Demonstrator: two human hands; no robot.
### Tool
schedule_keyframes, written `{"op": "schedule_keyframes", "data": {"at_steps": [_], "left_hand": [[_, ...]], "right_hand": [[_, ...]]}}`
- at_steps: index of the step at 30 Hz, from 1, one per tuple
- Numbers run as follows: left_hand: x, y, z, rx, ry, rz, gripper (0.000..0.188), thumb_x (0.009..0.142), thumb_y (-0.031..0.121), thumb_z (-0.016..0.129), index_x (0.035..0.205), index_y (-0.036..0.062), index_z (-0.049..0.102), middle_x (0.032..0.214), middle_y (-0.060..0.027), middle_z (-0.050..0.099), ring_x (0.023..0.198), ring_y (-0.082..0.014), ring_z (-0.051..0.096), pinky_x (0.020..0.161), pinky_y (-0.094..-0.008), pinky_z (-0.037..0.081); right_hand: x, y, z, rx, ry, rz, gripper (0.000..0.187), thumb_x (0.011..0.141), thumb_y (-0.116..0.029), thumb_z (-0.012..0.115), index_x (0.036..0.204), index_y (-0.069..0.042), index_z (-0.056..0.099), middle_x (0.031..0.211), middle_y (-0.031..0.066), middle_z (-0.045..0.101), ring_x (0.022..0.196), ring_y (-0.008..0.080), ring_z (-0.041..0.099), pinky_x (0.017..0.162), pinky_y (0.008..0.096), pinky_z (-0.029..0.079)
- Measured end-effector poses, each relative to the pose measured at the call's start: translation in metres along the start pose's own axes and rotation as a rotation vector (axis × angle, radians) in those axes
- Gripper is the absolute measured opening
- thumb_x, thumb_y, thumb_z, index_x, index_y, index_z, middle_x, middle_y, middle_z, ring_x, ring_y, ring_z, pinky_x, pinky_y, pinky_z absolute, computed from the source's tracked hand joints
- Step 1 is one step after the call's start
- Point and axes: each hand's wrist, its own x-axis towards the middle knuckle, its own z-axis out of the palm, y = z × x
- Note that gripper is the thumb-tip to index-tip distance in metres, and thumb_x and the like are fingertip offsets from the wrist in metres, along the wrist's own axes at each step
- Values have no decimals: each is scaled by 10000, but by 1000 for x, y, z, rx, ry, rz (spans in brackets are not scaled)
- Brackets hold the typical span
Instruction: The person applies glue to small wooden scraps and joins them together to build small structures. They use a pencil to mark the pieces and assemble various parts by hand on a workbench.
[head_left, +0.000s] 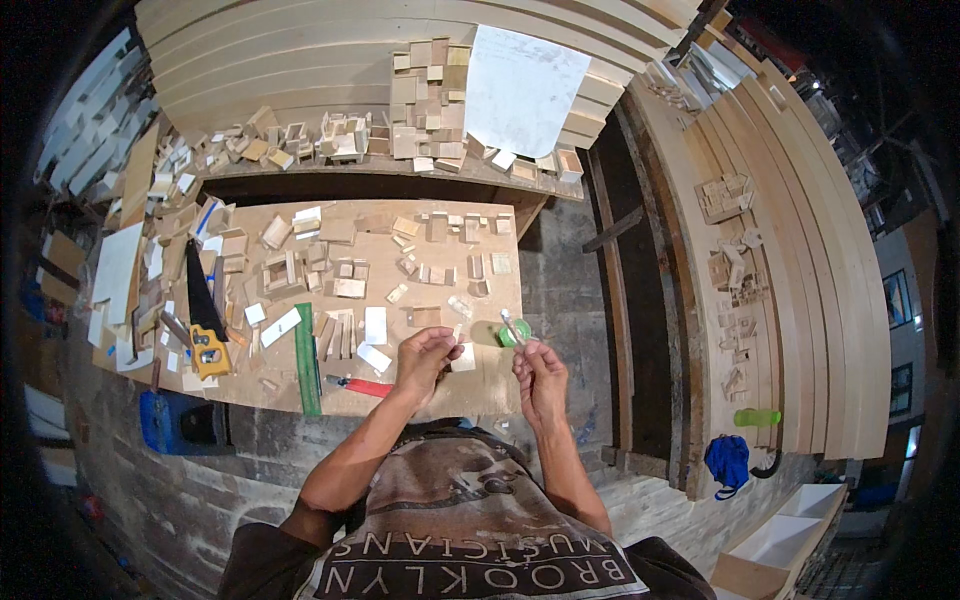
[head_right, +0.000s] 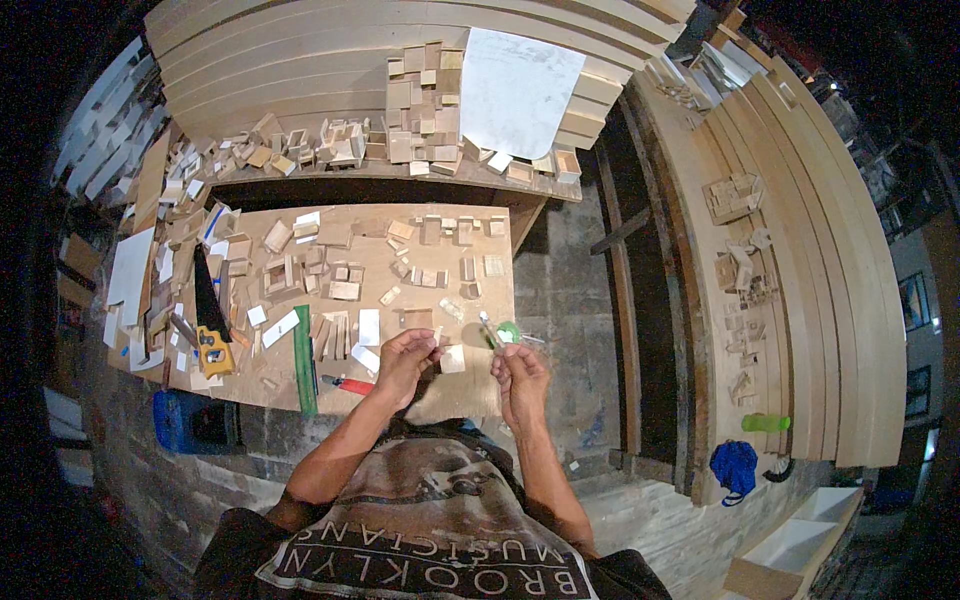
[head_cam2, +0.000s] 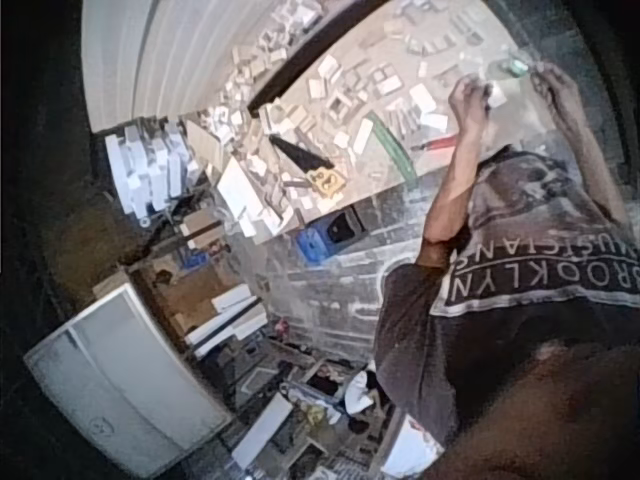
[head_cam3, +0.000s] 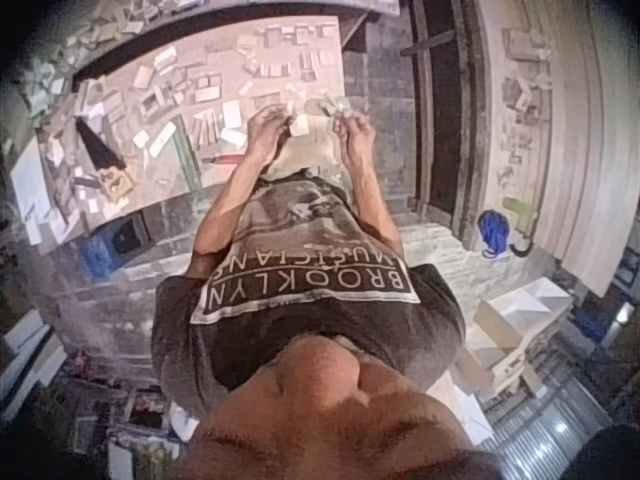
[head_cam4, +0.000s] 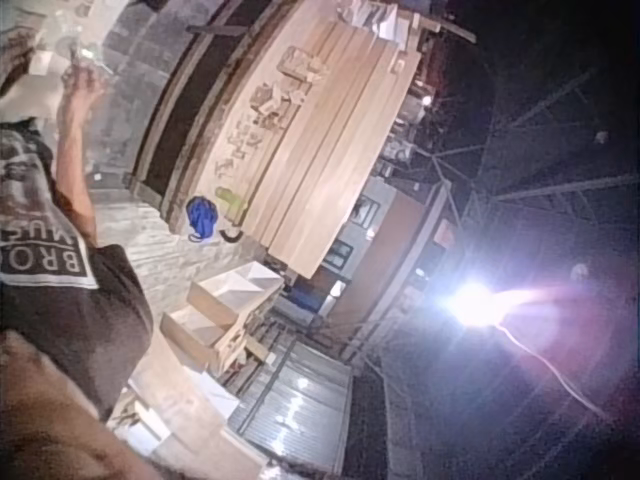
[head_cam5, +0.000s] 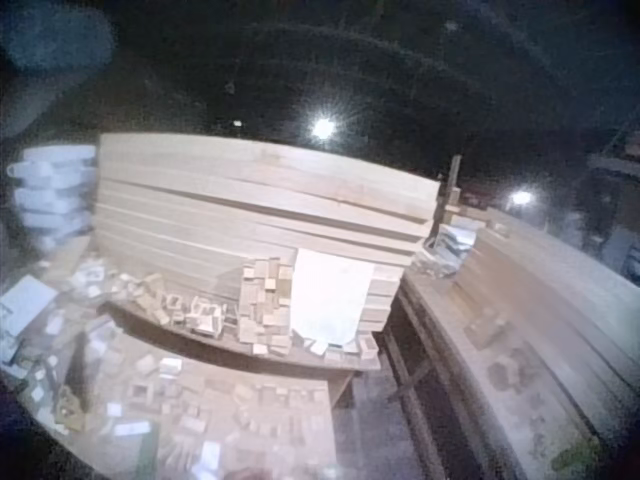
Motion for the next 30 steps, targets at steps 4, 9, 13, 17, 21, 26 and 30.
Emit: {"op": "schedule_keyframes", "data": {"at_steps": [4,9,13,17,21,26,30], "left_hand": [[-2,2,2,-73,13,-8,146,938,-25,605,1079,-58,612,1042,-157,666,921,-218,690,812,-262,578],[-4,4,4,-106,39,-57,205,938,-40,597,1127,-119,590,1066,-176,655,956,-242,686,874,-285,584],[-7,6,5,-164,63,-95,256,935,-45,598,1164,-154,571,1076,-194,647,962,-256,685,889,-287,584],[-9,7,7,-152,68,-76,262,934,-38,602,1166,-154,571,1086,-199,645,957,-257,685,884,-287,585],[-10,9,5,-108,66,-62,286,926,-8,630,1181,-128,584,1043,-170,669,904,-226,687,817,-290,583],[-15,14,8,-83,40,-70,301,920,28,657,1190,-94,604,1005,-140,690,849,-187,684,742,-284,567],[-15,16,6,-23,4,-60,307,923,41,660,1194,-91,600,1039,-142,690,855,-176,681,738,-278,564]], "right_hand": [[-3,6,-4,49,-63,63,86,929,-21,637,1008,9,616,859,105,669,726,161,624,656,246,508],[-4,24,-6,37,-111,142,114,929,-20,631,1033,-24,584,948,120,690,791,195,656,718,296,529],[-7,33,9,-16,-132,124,118,953,-60,626,1060,-58,577,1012,102,693,950,234,684,835,352,540],[-2,39,23,8,-195,37,121,955,-52,624,1060,-41,564,1044,112,677,1025,256,680,868,342,546],[2,41,37,-87,-252,-118,147,958,-53,627,1080,-20,552,1059,125,670,1033,258,680,883,336,561],[7,51,38,-188,-325,-196,167,971,-71,617,1104,-2,544,1072,144,665,1030,244,677,887,355,568],[5,48,42,-270,-350,-199,177,975,-80,615,1111,4,540,1096,156,657,1025,244,678,891,354,566]]}}
